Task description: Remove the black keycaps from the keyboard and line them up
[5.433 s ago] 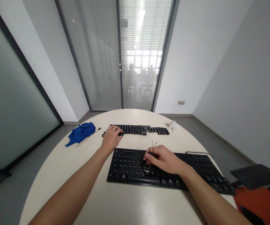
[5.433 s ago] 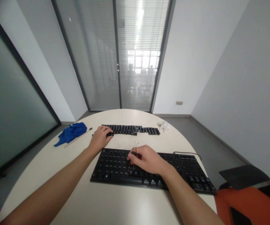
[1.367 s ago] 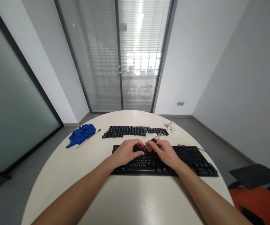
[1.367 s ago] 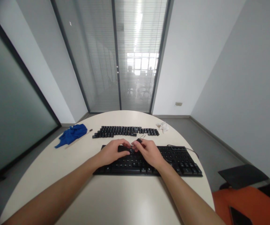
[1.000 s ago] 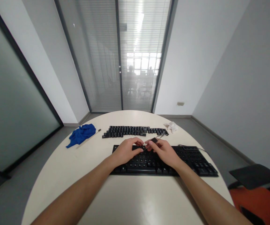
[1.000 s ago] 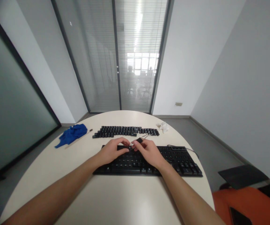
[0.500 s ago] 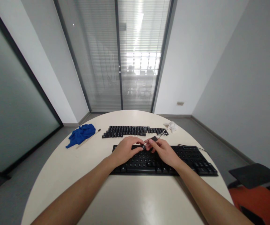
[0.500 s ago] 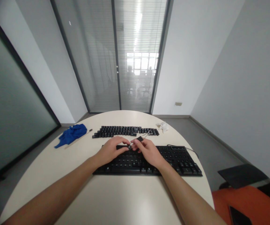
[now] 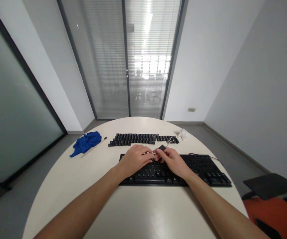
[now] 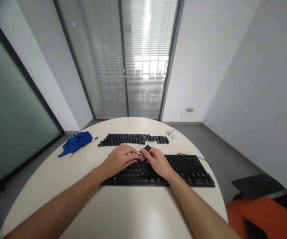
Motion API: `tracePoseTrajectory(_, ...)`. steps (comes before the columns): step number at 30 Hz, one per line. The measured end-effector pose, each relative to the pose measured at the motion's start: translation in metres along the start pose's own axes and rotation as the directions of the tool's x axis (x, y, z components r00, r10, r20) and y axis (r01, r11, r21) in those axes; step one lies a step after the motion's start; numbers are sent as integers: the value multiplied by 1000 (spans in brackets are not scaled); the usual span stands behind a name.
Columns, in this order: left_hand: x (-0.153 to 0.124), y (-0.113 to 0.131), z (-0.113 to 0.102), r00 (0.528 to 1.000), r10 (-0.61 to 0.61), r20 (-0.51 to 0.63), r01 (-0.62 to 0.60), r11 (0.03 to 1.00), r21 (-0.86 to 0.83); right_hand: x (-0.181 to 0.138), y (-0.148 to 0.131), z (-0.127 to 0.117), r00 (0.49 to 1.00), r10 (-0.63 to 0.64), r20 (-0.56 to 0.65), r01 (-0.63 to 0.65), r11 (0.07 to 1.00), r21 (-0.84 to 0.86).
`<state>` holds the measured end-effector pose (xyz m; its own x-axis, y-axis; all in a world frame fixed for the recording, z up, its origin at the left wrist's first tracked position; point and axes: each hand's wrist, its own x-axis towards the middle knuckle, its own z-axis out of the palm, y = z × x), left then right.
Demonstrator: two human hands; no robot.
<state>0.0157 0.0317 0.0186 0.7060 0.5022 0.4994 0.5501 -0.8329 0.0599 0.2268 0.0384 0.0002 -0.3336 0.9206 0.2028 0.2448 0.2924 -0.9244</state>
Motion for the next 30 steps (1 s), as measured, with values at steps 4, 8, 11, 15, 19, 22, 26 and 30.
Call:
tracePoseTrajectory(4,0,2,0,999,44,-22,-44,999,31,2,4,0,999,36,3,-36,999,34)
tracePoseTrajectory(8,2,4,-4,997,5,-76,-9,999,-48,3,5,-1,997,71,-21,-70,996,49)
tracePoseTrajectory(11,3,-2,-8,976,-121,-180,93,983,-155,4,3,-3,995,88,-57,-85,995,51)
tracePoseTrajectory(15,10,-23,-18,904,-339,-261,289,933,-212,4,1,-5,992,92,-84,-88,995,46)
tracePoseTrajectory(19,17,-43,-38,834,-496,-243,446,864,-232,4,-1,-4,993,87,-79,-86,996,24)
tracePoseTrajectory(22,18,-51,-46,819,-500,-281,469,866,-171,3,-2,-3,994,82,-71,-81,997,12)
tracePoseTrajectory(26,7,-61,-26,839,-487,-244,503,864,4,2,-1,0,995,79,-56,-78,997,9)
tracePoseTrajectory(30,-6,-72,8,890,-443,-104,454,880,139,1,0,1,996,86,-37,-86,996,10)
